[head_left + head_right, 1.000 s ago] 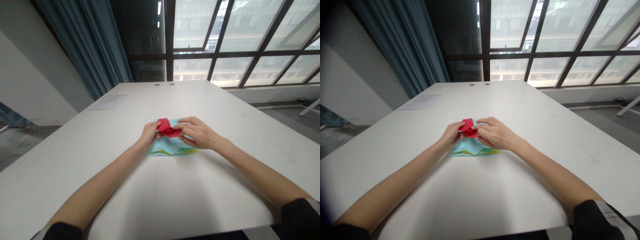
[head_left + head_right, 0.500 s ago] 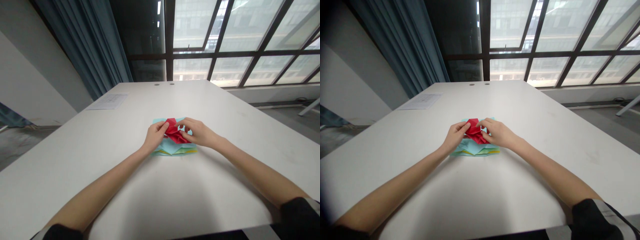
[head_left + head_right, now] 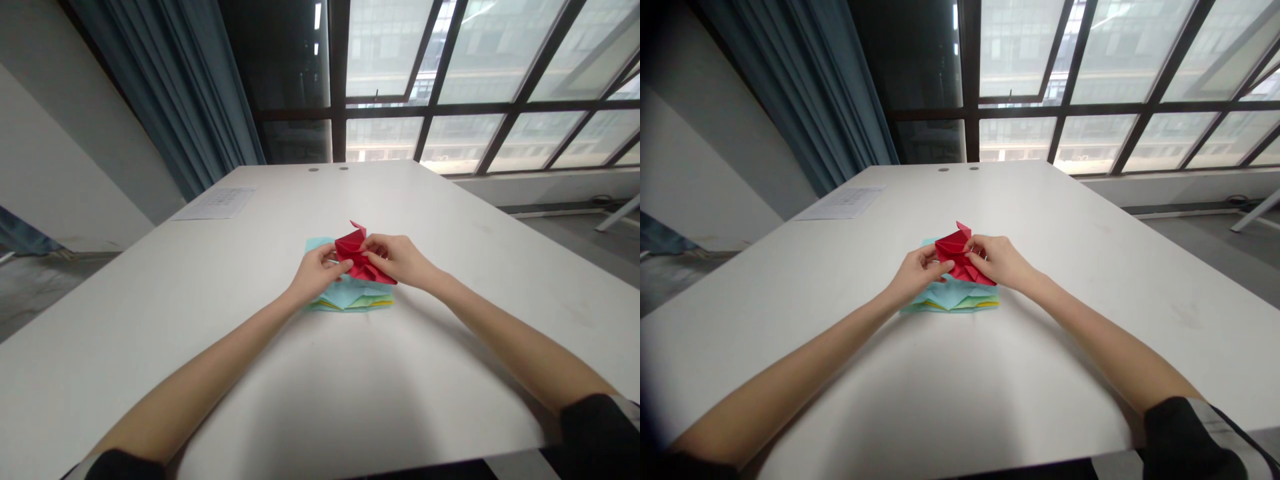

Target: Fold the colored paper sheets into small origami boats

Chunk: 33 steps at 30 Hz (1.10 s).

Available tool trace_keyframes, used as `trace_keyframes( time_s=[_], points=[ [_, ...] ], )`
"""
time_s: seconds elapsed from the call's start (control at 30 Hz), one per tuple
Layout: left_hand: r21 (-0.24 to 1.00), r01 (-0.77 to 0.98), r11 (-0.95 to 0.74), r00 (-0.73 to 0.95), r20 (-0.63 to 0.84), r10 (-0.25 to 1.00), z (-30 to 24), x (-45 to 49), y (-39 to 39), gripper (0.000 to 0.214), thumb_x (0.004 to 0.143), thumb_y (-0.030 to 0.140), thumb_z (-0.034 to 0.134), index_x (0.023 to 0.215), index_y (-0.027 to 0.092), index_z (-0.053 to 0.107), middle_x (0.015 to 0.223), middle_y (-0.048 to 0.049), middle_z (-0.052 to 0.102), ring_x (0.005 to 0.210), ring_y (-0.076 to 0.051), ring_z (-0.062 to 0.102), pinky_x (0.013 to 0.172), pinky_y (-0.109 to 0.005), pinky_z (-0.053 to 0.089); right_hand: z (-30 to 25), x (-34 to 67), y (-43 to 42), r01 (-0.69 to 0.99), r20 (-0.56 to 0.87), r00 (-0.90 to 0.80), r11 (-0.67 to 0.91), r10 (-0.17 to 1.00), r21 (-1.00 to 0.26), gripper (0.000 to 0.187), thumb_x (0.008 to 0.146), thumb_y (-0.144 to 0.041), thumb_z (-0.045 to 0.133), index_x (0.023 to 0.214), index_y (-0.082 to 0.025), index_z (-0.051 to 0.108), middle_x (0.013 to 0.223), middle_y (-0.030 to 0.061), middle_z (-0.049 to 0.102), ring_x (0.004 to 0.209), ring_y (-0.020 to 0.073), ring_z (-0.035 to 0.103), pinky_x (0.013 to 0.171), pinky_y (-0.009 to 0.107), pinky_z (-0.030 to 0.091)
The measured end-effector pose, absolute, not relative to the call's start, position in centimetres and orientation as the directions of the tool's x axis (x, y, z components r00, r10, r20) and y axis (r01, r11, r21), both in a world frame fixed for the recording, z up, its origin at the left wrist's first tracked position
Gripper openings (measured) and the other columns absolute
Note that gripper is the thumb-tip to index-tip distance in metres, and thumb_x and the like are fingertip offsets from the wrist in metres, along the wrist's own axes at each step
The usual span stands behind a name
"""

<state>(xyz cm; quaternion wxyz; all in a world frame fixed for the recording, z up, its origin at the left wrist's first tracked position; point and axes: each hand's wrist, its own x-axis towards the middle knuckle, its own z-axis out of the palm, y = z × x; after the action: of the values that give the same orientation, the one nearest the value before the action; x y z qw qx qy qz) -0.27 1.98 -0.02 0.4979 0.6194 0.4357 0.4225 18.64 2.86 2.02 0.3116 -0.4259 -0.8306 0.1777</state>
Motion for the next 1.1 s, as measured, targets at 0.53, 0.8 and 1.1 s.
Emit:
trace_keyframes(
  time_s=[0.53, 0.8, 1.1],
  points=[
    [0.905, -0.377, 0.2, 0.091, -0.178, 0.98, -0.4, -0.6, 3.0, 0.014, 0.072, 0.006, 0.055, 0.083, 0.01, 0.064, 0.077, -0.0061, 0.068, 0.058, -0.01, 0.063, 0.048, -0.018, 0.053, 0.7, 19.7, 5.0, 0.049, 0.217, -0.107, 0.223, 0.97, -0.974, 0.029, 0.069, -0.038, 0.065, 0.087, -0.019, 0.053, 0.06, -0.0029, 0.06, 0.052, 0.011, 0.055, 0.052, 0.024, 0.045],
    [0.915, -0.361, 0.18, 0.056, -0.172, 0.984, -0.5, -0.5, 3.0, 0.008, 0.077, 0.014, 0.056, 0.08, 0.01, 0.062, 0.074, -0.006, 0.067, 0.057, -0.011, 0.062, 0.046, -0.019, 0.053, -0.1, 19.8, 5.4, 0.317, 0.363, -0.142, 0.39, 0.921, -0.864, 0.022, 0.076, -0.039, 0.059, 0.084, -0.019, 0.057, 0.082, 0.0021, 0.064, 0.066, 0.012, 0.057, 0.062, 0.026, 0.046],
    [0.959, -0.264, 0.102, 0.033, -0.097, 0.995, -0.3, -0.1, 2.7, 0.01, 0.07, 0.016, 0.059, 0.079, 0.014, 0.056, 0.073, -0.0023, 0.065, 0.062, -0.012, 0.062, 0.048, -0.019, 0.051, 0.7, 19.2, 4.2, 0.574, 0.237, -0.152, 0.281, 0.96, -0.769, 0.028, 0.073, -0.047, 0.061, 0.076, -0.02, 0.057, 0.081, 0.0019, 0.065, 0.069, 0.0155, 0.059, 0.065, 0.029, 0.043]
  ],
)
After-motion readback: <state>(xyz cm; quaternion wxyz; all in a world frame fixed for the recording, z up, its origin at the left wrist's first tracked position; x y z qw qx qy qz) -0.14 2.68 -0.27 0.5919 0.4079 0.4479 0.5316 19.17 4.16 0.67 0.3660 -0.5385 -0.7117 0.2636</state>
